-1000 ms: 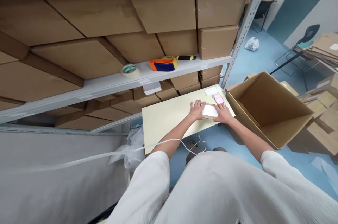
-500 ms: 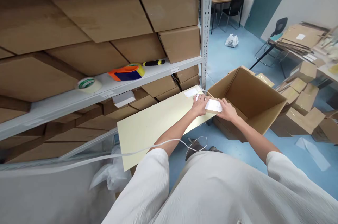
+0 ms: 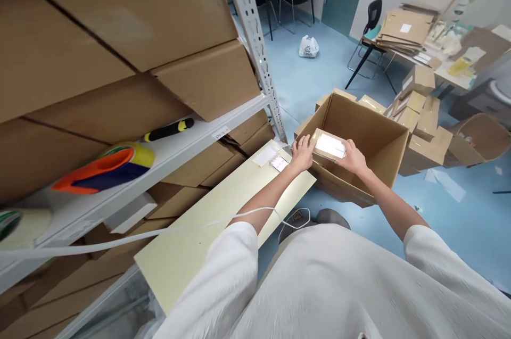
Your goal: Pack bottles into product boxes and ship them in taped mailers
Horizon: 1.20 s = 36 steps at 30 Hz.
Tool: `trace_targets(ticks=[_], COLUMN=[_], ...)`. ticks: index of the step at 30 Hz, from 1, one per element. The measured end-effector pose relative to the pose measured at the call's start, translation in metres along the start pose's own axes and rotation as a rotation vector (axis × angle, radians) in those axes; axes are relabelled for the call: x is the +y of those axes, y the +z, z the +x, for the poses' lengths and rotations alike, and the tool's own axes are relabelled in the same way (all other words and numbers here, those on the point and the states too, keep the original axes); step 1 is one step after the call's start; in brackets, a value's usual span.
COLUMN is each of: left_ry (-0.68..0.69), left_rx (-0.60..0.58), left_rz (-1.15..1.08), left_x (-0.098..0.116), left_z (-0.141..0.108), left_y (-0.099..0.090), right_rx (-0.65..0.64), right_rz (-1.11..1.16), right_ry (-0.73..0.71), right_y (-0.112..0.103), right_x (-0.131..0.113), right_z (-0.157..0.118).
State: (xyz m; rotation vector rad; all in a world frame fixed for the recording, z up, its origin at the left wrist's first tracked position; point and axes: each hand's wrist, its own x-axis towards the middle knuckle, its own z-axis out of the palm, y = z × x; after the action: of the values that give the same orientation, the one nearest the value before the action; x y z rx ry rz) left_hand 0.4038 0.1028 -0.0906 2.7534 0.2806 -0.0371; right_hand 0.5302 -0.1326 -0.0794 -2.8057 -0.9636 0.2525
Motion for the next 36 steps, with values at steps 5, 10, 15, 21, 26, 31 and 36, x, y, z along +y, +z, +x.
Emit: trace_targets(ticks=[5, 10, 15, 21, 26, 31, 36], left_ry=[0.002, -0.087, -0.161, -0.202, -0.210, -0.205, -0.257], left_rx=[-0.096, -0.160, -0.251, -0.368, -0.451, -0.521, -0.618], left_rz=[-0.066, -0.151, -0.226, -0.204, -0.135, -0.108, -0.134], left_x=[-0.006, -0.012, -0.017, -0.017, -0.026, -0.060, -0.093], left_z=[0.032, 0.069, 0.118, 0.181, 0.228, 0.285, 0.317], left_y=[0.027, 0.065, 0.108, 0.171, 0.222, 0.287, 0.380], right_rx=[-0.030, -0.101, -0.187, -0.245, -0.273, -0.290, -0.294], right_rz=[0.019, 0.067, 0.060, 0.054, 0.075, 0.106, 0.164], right_ry=[0.097, 0.110, 0.118, 0.143, 0.217, 0.305, 0.394], right_y=[0.020, 0.051, 0.091, 0.153, 0.205, 0.277, 0.379], right_x=[0.037, 0.071, 0.108, 0.146, 0.163, 0.180, 0.198], right_z=[0.016, 0.050, 0.095, 0.143, 0.172, 0.208, 0.240])
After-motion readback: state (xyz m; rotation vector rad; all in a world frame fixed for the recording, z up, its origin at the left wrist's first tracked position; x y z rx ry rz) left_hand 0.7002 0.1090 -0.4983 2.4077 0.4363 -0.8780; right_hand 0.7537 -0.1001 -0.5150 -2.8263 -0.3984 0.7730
